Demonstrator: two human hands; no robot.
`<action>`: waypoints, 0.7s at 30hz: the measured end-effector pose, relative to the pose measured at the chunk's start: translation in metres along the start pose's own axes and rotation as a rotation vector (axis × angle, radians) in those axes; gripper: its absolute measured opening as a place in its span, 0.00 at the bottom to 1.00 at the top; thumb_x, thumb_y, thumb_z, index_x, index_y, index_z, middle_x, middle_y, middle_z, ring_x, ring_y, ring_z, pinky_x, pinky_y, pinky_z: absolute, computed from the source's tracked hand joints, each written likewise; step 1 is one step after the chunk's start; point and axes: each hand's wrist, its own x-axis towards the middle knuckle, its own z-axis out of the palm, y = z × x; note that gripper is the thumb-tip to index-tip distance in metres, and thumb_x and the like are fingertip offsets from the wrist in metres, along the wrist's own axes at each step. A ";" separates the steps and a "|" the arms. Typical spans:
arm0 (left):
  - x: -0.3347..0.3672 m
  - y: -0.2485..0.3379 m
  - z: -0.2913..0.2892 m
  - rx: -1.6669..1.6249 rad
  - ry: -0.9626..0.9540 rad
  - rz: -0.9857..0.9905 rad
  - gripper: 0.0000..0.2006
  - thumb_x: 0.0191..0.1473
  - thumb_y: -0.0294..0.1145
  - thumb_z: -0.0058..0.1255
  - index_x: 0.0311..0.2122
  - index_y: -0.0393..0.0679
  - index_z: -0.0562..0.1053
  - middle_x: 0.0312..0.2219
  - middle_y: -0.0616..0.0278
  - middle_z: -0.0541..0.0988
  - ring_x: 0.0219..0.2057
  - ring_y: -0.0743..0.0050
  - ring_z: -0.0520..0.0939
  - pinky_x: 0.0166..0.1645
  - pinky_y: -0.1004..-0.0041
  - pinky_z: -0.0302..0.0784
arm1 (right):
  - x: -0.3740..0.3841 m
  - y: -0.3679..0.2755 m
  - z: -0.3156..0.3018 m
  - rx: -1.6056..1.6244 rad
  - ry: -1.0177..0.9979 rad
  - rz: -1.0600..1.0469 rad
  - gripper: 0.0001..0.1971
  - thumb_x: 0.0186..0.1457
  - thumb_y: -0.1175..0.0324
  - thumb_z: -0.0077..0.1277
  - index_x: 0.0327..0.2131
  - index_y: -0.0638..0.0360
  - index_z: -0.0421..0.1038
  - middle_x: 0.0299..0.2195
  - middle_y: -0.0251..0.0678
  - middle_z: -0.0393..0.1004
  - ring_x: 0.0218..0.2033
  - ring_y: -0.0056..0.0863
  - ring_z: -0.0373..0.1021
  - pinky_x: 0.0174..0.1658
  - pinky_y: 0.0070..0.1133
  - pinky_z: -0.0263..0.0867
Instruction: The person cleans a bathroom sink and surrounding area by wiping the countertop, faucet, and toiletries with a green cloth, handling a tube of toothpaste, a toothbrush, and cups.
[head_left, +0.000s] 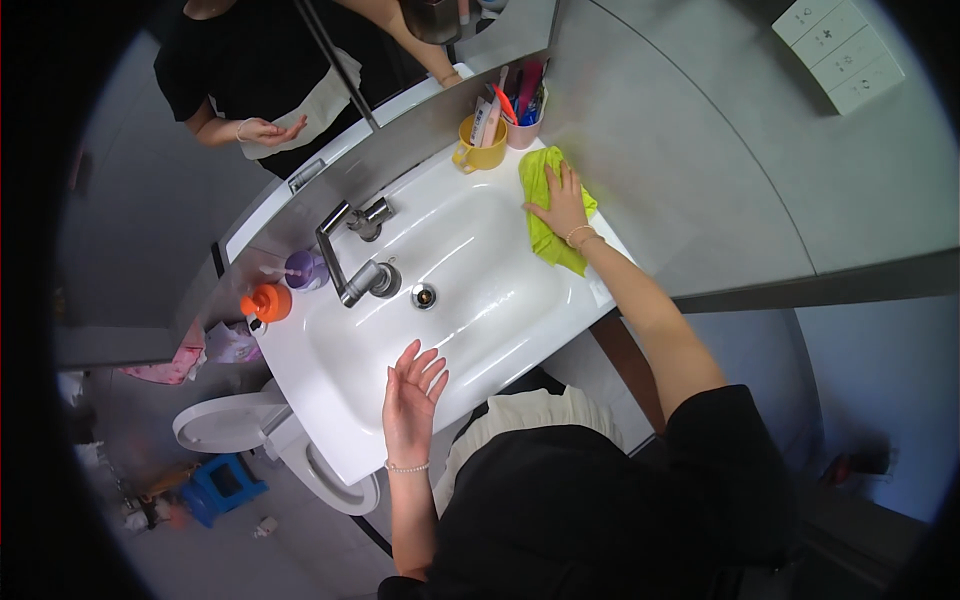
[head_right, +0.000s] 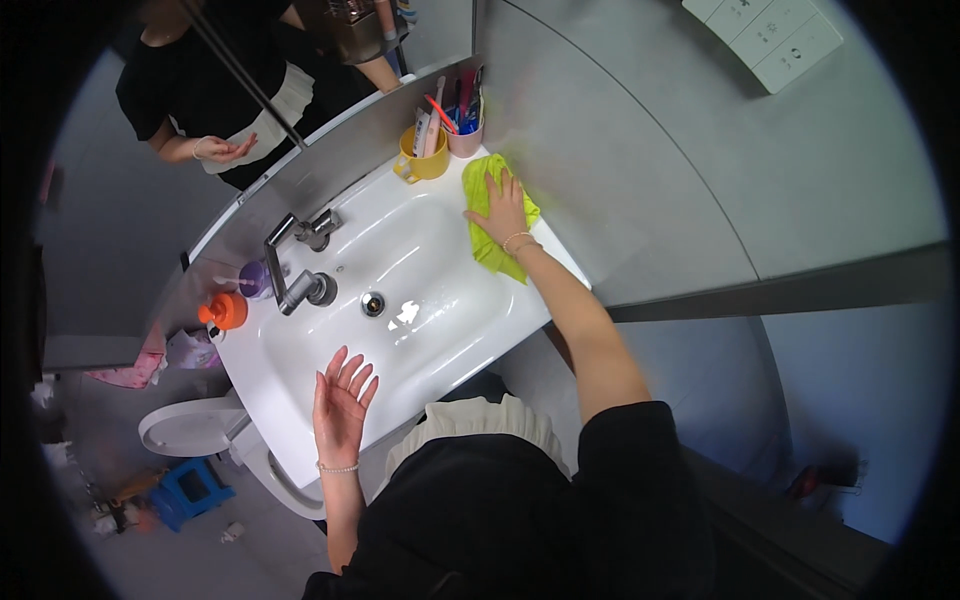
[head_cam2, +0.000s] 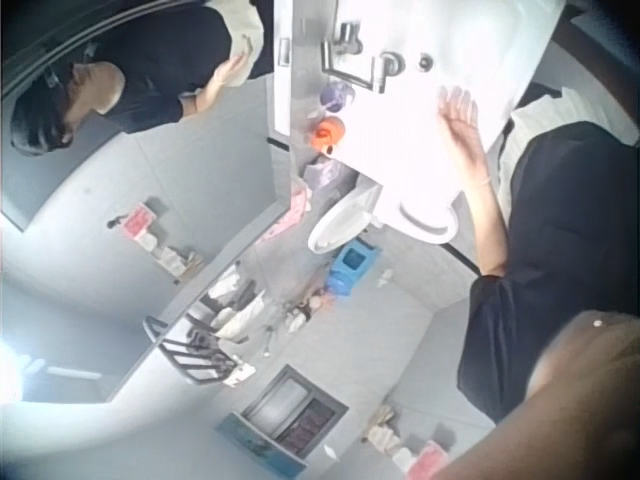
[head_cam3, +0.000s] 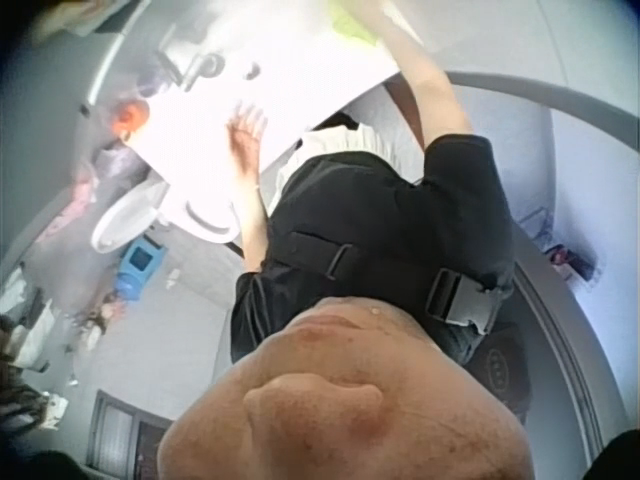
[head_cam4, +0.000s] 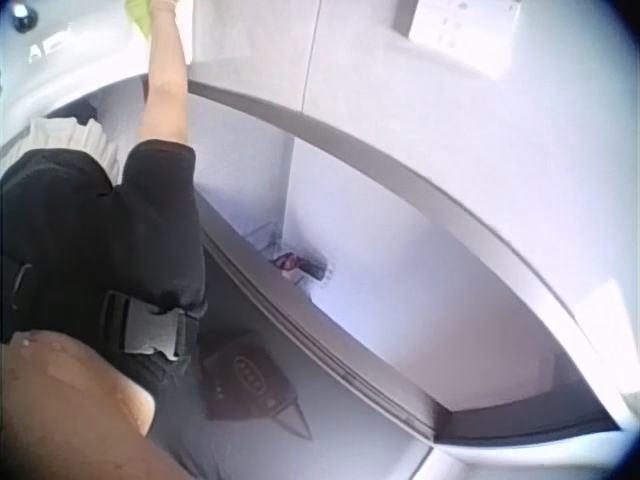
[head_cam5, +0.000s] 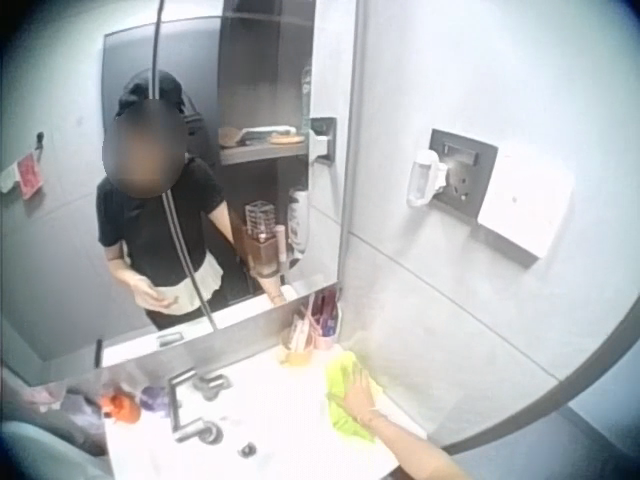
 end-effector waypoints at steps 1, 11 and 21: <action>0.000 -0.002 0.003 0.009 0.004 -0.003 0.23 0.57 0.47 0.27 0.51 0.41 0.58 0.44 0.57 0.68 0.46 0.67 0.68 0.52 0.68 0.62 | 0.000 0.001 0.008 0.008 0.000 0.007 0.42 0.37 0.45 0.52 0.53 0.58 0.51 0.53 0.52 0.47 0.53 0.52 0.45 0.56 0.36 0.41; 0.011 -0.029 0.007 0.026 0.140 -0.086 0.22 0.57 0.46 0.29 0.51 0.42 0.59 0.43 0.59 0.69 0.44 0.67 0.70 0.51 0.66 0.63 | 0.005 0.013 0.023 -0.110 -0.057 -0.024 0.29 0.40 0.50 0.50 0.48 0.42 0.60 0.51 0.46 0.53 0.52 0.46 0.49 0.55 0.40 0.41; 0.029 -0.023 0.021 0.034 0.032 -0.115 0.22 0.57 0.45 0.28 0.49 0.40 0.59 0.42 0.57 0.69 0.44 0.68 0.70 0.51 0.69 0.63 | -0.149 0.015 -0.072 -0.089 -0.175 0.108 0.25 0.35 0.68 0.52 0.43 0.44 0.66 0.48 0.37 0.59 0.47 0.38 0.55 0.48 0.32 0.51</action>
